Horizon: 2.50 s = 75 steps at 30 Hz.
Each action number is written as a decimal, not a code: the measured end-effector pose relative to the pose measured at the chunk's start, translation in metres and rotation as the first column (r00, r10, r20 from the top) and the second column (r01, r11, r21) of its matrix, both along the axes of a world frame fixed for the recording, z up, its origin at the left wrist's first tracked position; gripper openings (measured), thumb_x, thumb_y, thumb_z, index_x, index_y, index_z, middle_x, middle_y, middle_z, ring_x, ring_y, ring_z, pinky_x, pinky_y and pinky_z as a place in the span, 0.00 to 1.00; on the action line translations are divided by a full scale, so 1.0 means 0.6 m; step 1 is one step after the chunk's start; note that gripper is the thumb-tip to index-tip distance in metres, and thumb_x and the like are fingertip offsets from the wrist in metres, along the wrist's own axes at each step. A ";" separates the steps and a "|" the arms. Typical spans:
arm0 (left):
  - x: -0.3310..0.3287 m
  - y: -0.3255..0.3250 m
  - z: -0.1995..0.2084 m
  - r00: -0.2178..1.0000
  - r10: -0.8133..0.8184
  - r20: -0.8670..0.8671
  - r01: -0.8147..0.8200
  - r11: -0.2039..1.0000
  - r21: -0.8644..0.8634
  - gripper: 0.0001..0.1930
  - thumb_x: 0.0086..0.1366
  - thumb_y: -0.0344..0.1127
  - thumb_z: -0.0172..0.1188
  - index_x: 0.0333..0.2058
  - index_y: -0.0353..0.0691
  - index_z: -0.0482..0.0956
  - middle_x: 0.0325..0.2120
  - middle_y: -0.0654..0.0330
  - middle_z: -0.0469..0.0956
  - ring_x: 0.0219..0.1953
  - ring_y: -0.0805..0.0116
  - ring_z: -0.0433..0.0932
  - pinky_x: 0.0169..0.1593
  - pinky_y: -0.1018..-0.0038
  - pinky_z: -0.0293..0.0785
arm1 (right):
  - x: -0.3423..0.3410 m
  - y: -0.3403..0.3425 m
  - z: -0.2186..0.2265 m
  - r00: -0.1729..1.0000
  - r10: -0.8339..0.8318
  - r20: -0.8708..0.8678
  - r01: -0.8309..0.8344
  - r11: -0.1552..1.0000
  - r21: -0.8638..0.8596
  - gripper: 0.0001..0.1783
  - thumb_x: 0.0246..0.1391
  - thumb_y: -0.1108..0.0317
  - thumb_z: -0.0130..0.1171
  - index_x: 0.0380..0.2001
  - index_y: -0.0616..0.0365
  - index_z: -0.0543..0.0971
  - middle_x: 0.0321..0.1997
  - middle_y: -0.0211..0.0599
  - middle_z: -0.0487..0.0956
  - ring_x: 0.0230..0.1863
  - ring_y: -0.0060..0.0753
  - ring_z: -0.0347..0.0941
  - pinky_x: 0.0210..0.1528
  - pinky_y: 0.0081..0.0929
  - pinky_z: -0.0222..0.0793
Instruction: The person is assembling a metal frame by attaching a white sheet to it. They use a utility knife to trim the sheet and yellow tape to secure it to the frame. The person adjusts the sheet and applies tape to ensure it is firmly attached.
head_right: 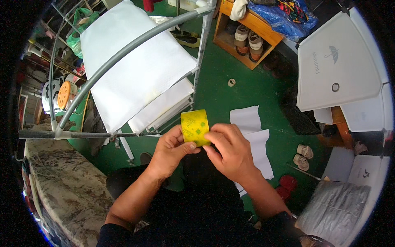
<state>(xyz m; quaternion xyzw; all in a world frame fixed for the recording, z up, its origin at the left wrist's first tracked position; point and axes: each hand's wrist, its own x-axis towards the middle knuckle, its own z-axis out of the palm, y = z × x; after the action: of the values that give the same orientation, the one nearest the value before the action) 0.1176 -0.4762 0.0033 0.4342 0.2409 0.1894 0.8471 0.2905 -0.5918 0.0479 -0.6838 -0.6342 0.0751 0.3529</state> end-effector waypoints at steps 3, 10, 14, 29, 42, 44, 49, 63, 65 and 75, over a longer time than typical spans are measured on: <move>-0.001 0.009 0.006 1.000 0.011 -0.020 -0.013 0.993 -0.117 0.21 0.73 0.20 0.56 0.63 0.32 0.71 0.55 0.53 0.82 0.56 0.65 0.83 0.56 0.68 0.85 | -0.007 0.001 -0.014 1.000 0.015 0.022 -0.017 0.997 0.070 0.16 0.48 0.79 0.72 0.42 0.59 0.83 0.45 0.39 0.80 0.41 0.45 0.80 0.40 0.37 0.78; -0.009 0.021 0.020 0.999 0.041 0.004 -0.037 0.953 -0.300 0.23 0.72 0.19 0.55 0.64 0.33 0.70 0.56 0.52 0.81 0.55 0.63 0.84 0.54 0.67 0.86 | -0.010 0.012 -0.020 1.000 0.001 0.031 -0.006 0.990 0.141 0.16 0.48 0.80 0.72 0.42 0.60 0.82 0.40 0.39 0.82 0.36 0.42 0.80 0.36 0.36 0.77; -0.014 0.019 0.019 0.999 -0.035 -0.035 0.028 0.984 -0.176 0.22 0.71 0.18 0.56 0.63 0.34 0.71 0.55 0.54 0.82 0.55 0.66 0.83 0.56 0.69 0.84 | -0.026 0.012 -0.012 0.945 -0.144 -0.293 0.151 0.989 0.000 0.14 0.53 0.80 0.68 0.44 0.62 0.80 0.33 0.37 0.82 0.30 0.30 0.78 0.33 0.28 0.74; 0.003 -0.008 -0.010 0.992 0.061 0.112 -0.070 0.994 0.082 0.20 0.69 0.12 0.53 0.57 0.34 0.72 0.54 0.58 0.79 0.60 0.69 0.77 0.64 0.72 0.70 | -0.052 0.032 -0.066 0.397 -0.270 -0.877 0.231 0.954 -0.190 0.14 0.68 0.71 0.48 0.46 0.63 0.81 0.31 0.28 0.75 0.26 0.18 0.69 0.31 0.21 0.63; 0.003 -0.008 -0.016 0.979 0.158 0.132 -0.164 0.986 0.040 0.16 0.72 0.17 0.55 0.57 0.34 0.74 0.54 0.58 0.80 0.58 0.70 0.78 0.64 0.71 0.71 | -0.072 0.048 -0.082 0.345 -0.258 -0.902 0.261 0.950 -0.171 0.14 0.65 0.74 0.50 0.49 0.65 0.81 0.34 0.27 0.74 0.31 0.18 0.65 0.35 0.19 0.61; 0.002 -0.004 -0.014 0.975 0.180 0.131 -0.182 0.983 0.007 0.15 0.74 0.19 0.56 0.57 0.34 0.74 0.53 0.58 0.81 0.57 0.70 0.78 0.63 0.70 0.72 | -0.075 0.046 -0.084 0.368 -0.214 -0.905 0.258 0.958 -0.122 0.14 0.65 0.75 0.49 0.48 0.65 0.81 0.36 0.27 0.74 0.31 0.18 0.65 0.35 0.19 0.60; 0.002 -0.005 -0.012 0.970 0.211 0.123 -0.207 0.977 -0.042 0.14 0.73 0.18 0.56 0.55 0.35 0.75 0.52 0.57 0.81 0.54 0.72 0.80 0.62 0.72 0.74 | -0.078 0.040 -0.086 0.451 -0.169 -0.876 0.253 0.966 -0.056 0.17 0.63 0.80 0.48 0.51 0.69 0.80 0.46 0.30 0.74 0.34 0.18 0.65 0.38 0.20 0.63; 0.007 -0.014 -0.018 0.984 0.108 0.142 -0.121 0.989 0.089 0.21 0.68 0.12 0.54 0.58 0.34 0.71 0.56 0.56 0.79 0.61 0.68 0.78 0.66 0.70 0.72 | -0.089 0.041 -0.080 0.342 -0.148 -0.928 0.137 0.985 -0.107 0.22 0.64 0.79 0.57 0.60 0.67 0.68 0.54 0.36 0.76 0.53 0.24 0.75 0.59 0.28 0.71; 0.004 -0.011 -0.016 0.984 0.102 0.148 -0.115 0.989 0.089 0.21 0.67 0.11 0.52 0.57 0.34 0.71 0.56 0.56 0.79 0.62 0.67 0.77 0.66 0.70 0.72 | -0.089 0.041 -0.083 0.329 -0.127 -0.936 0.117 0.989 -0.093 0.23 0.63 0.79 0.56 0.60 0.66 0.68 0.54 0.36 0.76 0.53 0.23 0.75 0.58 0.28 0.71; -0.001 0.004 0.001 0.979 0.123 0.162 -0.102 0.986 -0.131 0.23 0.68 0.12 0.55 0.59 0.37 0.70 0.58 0.55 0.79 0.61 0.66 0.78 0.66 0.69 0.73 | -0.074 0.029 -0.090 0.514 -0.169 -0.841 0.165 0.982 -0.096 0.24 0.60 0.81 0.57 0.61 0.68 0.74 0.51 0.32 0.74 0.44 0.18 0.72 0.44 0.17 0.69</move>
<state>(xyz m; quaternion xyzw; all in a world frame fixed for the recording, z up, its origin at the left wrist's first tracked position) 0.1168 -0.4740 0.0041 0.3495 0.2032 0.2582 0.8774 0.2463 -0.5743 -0.0060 -0.6201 -0.3155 0.3635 0.6195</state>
